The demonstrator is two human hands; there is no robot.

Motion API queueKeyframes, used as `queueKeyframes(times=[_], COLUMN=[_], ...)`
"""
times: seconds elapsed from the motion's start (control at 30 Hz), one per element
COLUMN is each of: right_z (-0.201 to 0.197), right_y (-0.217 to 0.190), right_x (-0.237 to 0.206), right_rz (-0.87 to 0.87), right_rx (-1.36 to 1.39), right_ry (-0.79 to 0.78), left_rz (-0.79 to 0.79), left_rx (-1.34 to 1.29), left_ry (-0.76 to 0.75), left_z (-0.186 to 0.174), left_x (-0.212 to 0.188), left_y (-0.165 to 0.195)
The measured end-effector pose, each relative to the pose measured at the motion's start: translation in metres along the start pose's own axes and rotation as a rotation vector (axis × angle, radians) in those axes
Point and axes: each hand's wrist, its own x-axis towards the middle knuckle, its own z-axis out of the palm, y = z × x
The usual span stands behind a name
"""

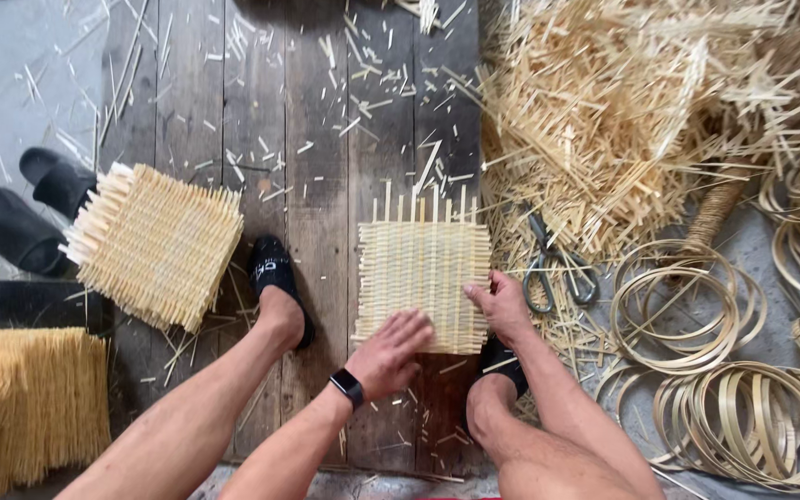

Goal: The person sits on the floor and repeatedly trims the edges of a small woven bamboo basket using shears. They place the basket on a wooden form, cut protruding strands, and set the finished basket aside. The process is repeated for multiple baskets.

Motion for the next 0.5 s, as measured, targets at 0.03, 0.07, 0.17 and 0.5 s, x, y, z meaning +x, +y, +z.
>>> queueKeyframes(times=[0.03, 0.07, 0.17, 0.5], right_z=[0.003, 0.005, 0.007, 0.012], right_y=[0.003, 0.005, 0.005, 0.023], right_x=[0.001, 0.001, 0.002, -0.001], right_rz=[-0.003, -0.004, 0.001, -0.133], right_rx=[-0.012, -0.026, -0.033, -0.135], right_ry=[0.023, 0.044, 0.066, 0.177], left_rz=[-0.069, -0.142, -0.97, -1.066], left_rx=[-0.063, -0.127, -0.372, -0.958], left_ry=[0.106, 0.213, 0.413, 0.362], left_z=[-0.007, -0.012, -0.021, 0.0], left_x=[0.003, 0.008, 0.037, 0.027], left_y=[-0.007, -0.013, -0.049, -0.101])
